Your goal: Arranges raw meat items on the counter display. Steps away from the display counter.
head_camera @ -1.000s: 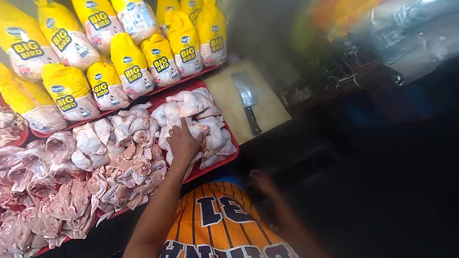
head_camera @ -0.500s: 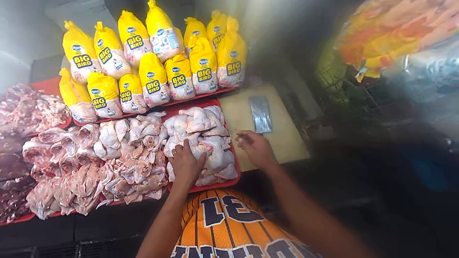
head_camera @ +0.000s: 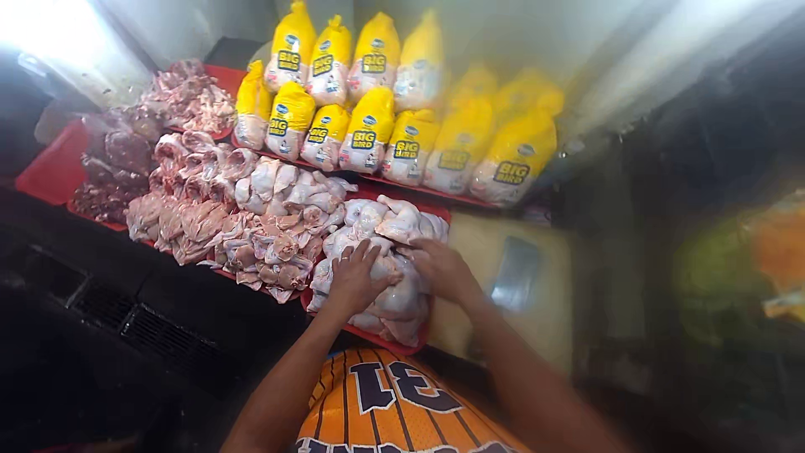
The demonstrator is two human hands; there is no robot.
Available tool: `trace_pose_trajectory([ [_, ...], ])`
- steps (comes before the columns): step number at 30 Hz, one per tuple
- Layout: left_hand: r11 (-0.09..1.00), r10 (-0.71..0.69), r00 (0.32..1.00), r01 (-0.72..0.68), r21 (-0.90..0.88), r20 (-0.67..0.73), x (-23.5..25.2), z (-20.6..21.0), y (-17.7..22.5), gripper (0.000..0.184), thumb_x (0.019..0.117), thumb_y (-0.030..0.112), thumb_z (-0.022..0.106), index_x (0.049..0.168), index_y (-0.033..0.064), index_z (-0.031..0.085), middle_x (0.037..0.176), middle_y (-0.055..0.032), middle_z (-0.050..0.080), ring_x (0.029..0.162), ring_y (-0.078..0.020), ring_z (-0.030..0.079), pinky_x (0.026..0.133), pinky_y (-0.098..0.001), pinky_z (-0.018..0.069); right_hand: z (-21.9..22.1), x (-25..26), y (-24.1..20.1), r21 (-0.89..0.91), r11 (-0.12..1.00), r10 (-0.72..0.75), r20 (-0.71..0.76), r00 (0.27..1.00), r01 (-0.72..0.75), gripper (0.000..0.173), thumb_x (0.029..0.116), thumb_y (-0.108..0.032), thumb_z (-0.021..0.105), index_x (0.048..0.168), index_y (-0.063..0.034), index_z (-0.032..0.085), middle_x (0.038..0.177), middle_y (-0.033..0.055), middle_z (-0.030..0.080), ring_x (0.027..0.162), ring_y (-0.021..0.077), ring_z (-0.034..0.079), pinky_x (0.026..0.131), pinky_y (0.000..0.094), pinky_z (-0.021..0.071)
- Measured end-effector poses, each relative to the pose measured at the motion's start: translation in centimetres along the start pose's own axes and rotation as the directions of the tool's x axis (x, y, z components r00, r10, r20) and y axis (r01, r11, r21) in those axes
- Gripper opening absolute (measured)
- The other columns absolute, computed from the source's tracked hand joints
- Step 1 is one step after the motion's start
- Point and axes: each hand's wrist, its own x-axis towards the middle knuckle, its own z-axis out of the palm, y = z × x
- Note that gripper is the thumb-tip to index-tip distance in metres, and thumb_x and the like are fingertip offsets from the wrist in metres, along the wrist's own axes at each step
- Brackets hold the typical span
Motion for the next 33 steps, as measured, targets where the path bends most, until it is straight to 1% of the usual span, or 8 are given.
trace_pose_trajectory([
  [3,0.975,-0.098,0.935,0.022,-0.221,-0.340,-4.6,0.9,-4.1,0.059,0.0958,0.047,0.064,0.144,0.0131,0.061,0.152,-0.0111,0.054,0.141,-0.0303,0.050,0.115,-0.0557,0.0418,2.3,-6.1,-0.5,0.216,0.976,0.044,-0.038,0.998,-0.035,0.038,0.1033,-0.024,0.056,0.136,-0.0058,0.064,0.126,0.0130,0.070,0.110,0.0219,0.069,0.099,0.0449,0.0569],
  [7,0.801,-0.595,0.610,0.394,-0.451,-0.524,-11.6,3.8,-13.4,0.043,0.0963,0.022,0.063,0.136,0.0041,0.064,0.144,-0.0232,0.056,0.132,-0.0377,0.056,0.109,-0.0568,0.0478,6.0,-10.5,1.6,0.528,0.847,0.069,0.004,0.998,-0.060,0.030,0.1011,-0.015,0.057,0.124,0.0002,0.069,0.108,0.0097,0.076,0.092,0.0174,0.075,0.085,0.0379,0.0645],
  [10,0.458,-0.888,0.330,0.704,-0.543,-0.321,-18.3,6.8,-21.0,0.049,0.0961,0.024,0.063,0.141,0.0048,0.060,0.147,-0.0291,0.050,0.132,-0.0466,0.052,0.106,-0.0648,0.0454,5.5,-10.7,2.7,0.564,0.824,0.061,-0.003,0.998,-0.049,0.029,0.1012,-0.012,0.054,0.122,0.0011,0.069,0.106,0.0110,0.076,0.086,0.0209,0.076,0.078,0.0387,0.0659],
  [13,0.151,-0.968,0.206,0.933,-0.326,0.144,-26.2,10.8,-24.9,0.045,0.0985,0.026,0.064,0.132,-0.0051,0.061,0.136,-0.0332,0.058,0.128,-0.0466,0.058,0.105,-0.0642,0.0468,3.4,-9.4,2.7,0.535,0.845,0.017,-0.039,0.999,0.006,0.031,0.1005,-0.012,0.052,0.124,0.0016,0.067,0.107,0.0109,0.075,0.085,0.0202,0.075,0.076,0.0368,0.0655],
  [15,0.071,-0.931,0.133,0.980,-0.187,0.340,-29.7,12.4,-23.8,0.044,0.1004,0.027,0.063,0.126,-0.0082,0.063,0.134,-0.0311,0.060,0.127,-0.0424,0.059,0.105,-0.0595,0.0477,2.4,-8.3,2.5,0.545,0.838,0.019,-0.074,0.997,0.024,0.031,0.1001,-0.012,0.052,0.122,0.0018,0.067,0.110,0.0118,0.074,0.085,0.0205,0.075,0.075,0.0366,0.0653],
  [20,0.108,-0.924,0.200,0.954,-0.279,0.325,-33.4,16.6,-22.4,0.031,0.0984,0.019,0.065,0.123,0.0000,0.069,0.129,-0.0258,0.066,0.125,-0.0413,0.061,0.106,-0.0610,0.0468,2.5,-8.2,1.8,0.663,0.748,0.138,-0.106,0.985,-0.034,0.029,0.1012,-0.010,0.049,0.122,0.0023,0.066,0.112,0.0132,0.072,0.080,0.0224,0.074,0.071,0.0371,0.0650],
  [24,0.080,-0.923,0.193,0.943,-0.323,0.333,-33.2,16.9,-23.9,0.043,0.0965,0.034,0.070,0.119,-0.0018,0.070,0.128,-0.0262,0.066,0.124,-0.0406,0.062,0.105,-0.0609,0.0481,4.9,-10.4,0.2,0.660,0.747,0.133,-0.034,0.991,-0.077,0.030,0.1017,-0.009,0.048,0.124,0.0032,0.065,0.110,0.0147,0.072,0.081,0.0244,0.074,0.072,0.0395,0.0655],
  [33,0.468,-0.725,0.618,0.766,-0.440,0.305,-25.2,13.1,-23.9,0.045,0.0983,0.031,0.064,0.136,0.0062,0.062,0.130,-0.0212,0.066,0.124,-0.0375,0.063,0.105,-0.0609,0.0492,10.0,-13.4,-3.7,0.409,0.907,0.093,0.034,0.995,-0.099,0.028,0.1009,-0.015,0.056,0.122,-0.0029,0.069,0.110,0.0098,0.074,0.082,0.0194,0.075,0.074,0.0363,0.0652],
])
